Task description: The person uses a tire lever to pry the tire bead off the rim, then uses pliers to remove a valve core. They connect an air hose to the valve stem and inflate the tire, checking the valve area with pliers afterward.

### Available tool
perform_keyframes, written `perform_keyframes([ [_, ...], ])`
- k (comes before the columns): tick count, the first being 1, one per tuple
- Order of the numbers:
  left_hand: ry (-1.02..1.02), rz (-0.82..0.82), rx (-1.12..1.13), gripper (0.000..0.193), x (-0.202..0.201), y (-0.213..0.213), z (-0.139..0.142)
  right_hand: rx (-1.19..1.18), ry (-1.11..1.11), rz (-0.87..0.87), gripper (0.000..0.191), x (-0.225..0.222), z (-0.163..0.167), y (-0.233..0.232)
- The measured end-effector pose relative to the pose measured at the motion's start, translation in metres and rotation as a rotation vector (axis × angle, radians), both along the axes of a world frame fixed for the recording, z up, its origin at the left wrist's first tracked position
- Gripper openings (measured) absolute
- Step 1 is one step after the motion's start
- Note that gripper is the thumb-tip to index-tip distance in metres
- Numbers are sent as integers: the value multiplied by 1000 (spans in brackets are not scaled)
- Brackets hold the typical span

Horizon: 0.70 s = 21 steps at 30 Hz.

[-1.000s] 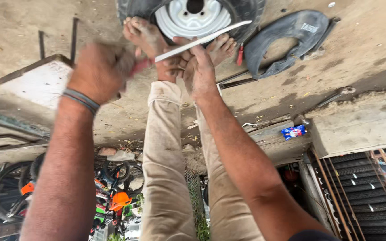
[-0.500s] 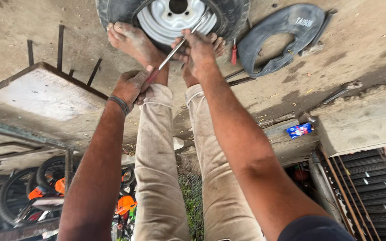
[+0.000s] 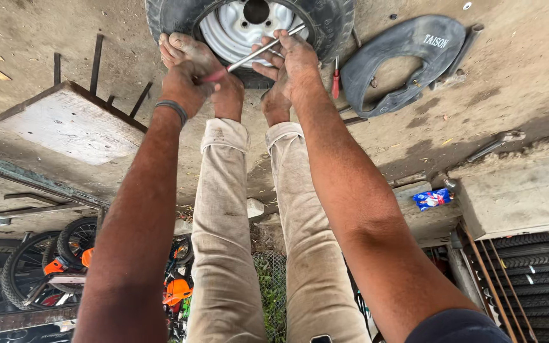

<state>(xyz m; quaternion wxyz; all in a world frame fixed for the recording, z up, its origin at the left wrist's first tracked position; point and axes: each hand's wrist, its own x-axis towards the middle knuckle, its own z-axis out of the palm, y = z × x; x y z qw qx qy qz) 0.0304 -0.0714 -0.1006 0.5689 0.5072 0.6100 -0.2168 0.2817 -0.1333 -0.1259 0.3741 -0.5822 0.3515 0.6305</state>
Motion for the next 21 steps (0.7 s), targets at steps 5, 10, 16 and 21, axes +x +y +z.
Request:
perform_keyframes([
  [5,-38,-89,90,33,20,-4,45,-91,40,30,30,6,9,2],
  [10,-157,-286,-72,26,62,-36,63,-103,-58,-26,22,2,9,-19],
  [16,-252,276,-887,15,101,-37,106,103,68,148,36,15,33,-33],
  [21,-417,829,-1058,26,167,-111,137,-75,294,773,29,74,49,-29],
])
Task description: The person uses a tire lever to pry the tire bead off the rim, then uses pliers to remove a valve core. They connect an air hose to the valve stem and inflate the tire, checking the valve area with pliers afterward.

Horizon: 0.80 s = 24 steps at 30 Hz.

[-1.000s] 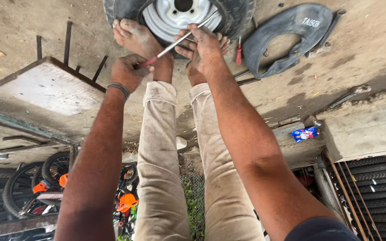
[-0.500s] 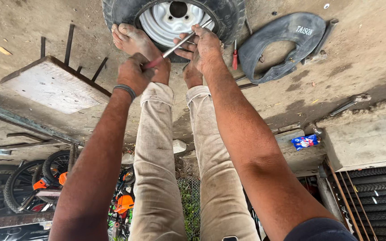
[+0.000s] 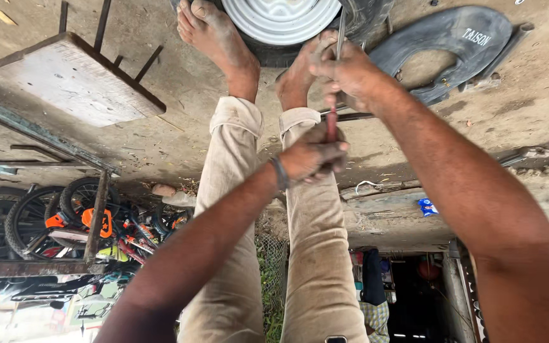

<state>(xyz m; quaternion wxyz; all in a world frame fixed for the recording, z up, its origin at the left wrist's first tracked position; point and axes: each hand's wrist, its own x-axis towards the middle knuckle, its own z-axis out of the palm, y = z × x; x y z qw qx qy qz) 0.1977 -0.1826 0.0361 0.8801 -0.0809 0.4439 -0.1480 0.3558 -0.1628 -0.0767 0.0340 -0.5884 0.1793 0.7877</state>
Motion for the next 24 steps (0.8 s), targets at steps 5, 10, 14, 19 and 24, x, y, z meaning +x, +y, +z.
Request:
perform_keyframes([
  [5,-76,309,-152,51,78,-26,3,24,248,127,22,56,8,20],
  [10,-98,338,247,42,242,-10,-49,270,242,1073,21,135,-23,81],
  [14,-231,69,659,34,249,-21,-97,862,-29,1766,18,127,-15,76],
  [19,-258,-709,1165,34,139,-19,-122,998,-475,1992,18,83,-9,54],
  [24,3,-658,1438,24,52,1,-150,1202,-376,1803,14,117,-32,68],
])
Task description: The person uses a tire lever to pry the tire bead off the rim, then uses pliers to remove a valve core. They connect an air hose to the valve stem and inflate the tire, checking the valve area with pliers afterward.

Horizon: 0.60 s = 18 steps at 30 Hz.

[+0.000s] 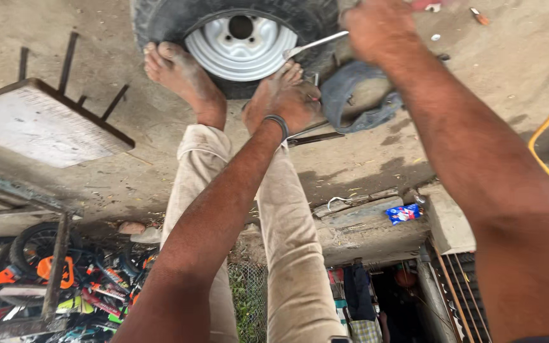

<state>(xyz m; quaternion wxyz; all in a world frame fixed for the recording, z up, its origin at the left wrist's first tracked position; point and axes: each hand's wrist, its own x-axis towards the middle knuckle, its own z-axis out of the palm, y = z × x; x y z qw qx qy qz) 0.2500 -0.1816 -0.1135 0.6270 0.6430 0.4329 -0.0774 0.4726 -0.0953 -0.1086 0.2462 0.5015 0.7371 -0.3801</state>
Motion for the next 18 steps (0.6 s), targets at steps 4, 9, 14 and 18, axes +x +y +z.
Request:
perform_keyframes([
  [4,-26,740,-486,19,-36,24,-17,-357,151,-351,25,-28,11,-12],
  [9,127,1184,-915,28,-61,65,-14,-851,91,-958,41,-113,29,-35],
  [14,246,1252,-936,26,-88,100,-28,-692,337,-1095,44,-135,17,-81],
  [18,153,1129,-933,20,-99,104,-39,-694,259,-1270,37,-129,-8,-125],
])
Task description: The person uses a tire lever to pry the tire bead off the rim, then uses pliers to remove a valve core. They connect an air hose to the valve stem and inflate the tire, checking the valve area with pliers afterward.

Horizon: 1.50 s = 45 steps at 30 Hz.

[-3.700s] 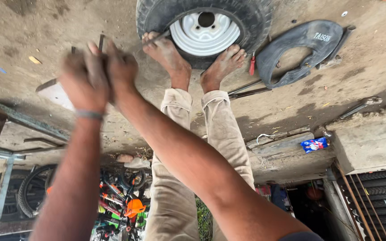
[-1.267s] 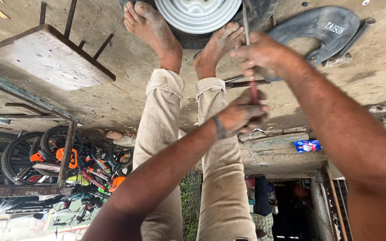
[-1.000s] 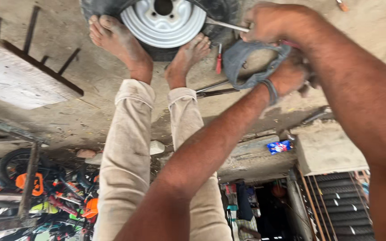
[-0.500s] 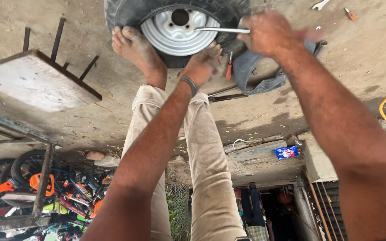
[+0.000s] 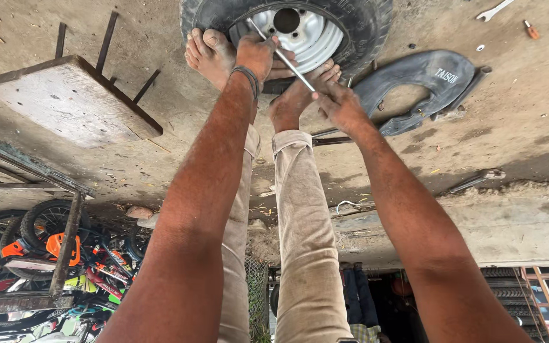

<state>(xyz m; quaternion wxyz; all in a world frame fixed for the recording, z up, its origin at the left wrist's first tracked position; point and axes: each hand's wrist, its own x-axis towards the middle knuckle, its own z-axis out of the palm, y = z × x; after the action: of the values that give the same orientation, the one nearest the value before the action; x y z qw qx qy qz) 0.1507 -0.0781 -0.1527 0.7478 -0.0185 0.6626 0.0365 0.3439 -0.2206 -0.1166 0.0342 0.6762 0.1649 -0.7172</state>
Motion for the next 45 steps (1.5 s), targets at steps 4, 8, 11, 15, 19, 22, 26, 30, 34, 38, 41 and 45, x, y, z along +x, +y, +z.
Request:
perform_keyframes([
  [4,25,99,83,21,-2,0,-1,443,-79,47,30,9,-22,-13],
  [8,135,98,92,19,0,4,0,306,17,-156,28,1,-25,2],
  [11,324,5,122,35,16,-3,11,-13,82,-88,25,-2,-3,15],
  [15,359,-293,165,39,28,-2,22,18,270,-399,24,-7,37,27],
  [19,273,-336,-80,43,18,12,22,-347,285,-858,33,-41,64,30],
  [22,171,-444,-265,29,1,23,22,-501,503,-1295,42,-72,96,27],
  [26,30,-878,-359,24,-22,56,14,-381,587,-1452,36,-126,127,56],
  [30,-48,-1822,251,48,-41,86,23,-361,522,-1580,32,-155,146,87],
  [34,-133,-1122,6,66,-63,105,89,-417,378,-1652,27,-184,154,107],
  [38,-164,-1074,205,75,-94,133,181,-341,281,-1677,25,-225,142,126],
  [41,-20,-1137,640,69,-94,141,227,-342,314,-1778,28,-252,129,146],
  [45,340,-1643,1243,53,-84,151,230,-210,398,-1826,39,-287,88,205],
])
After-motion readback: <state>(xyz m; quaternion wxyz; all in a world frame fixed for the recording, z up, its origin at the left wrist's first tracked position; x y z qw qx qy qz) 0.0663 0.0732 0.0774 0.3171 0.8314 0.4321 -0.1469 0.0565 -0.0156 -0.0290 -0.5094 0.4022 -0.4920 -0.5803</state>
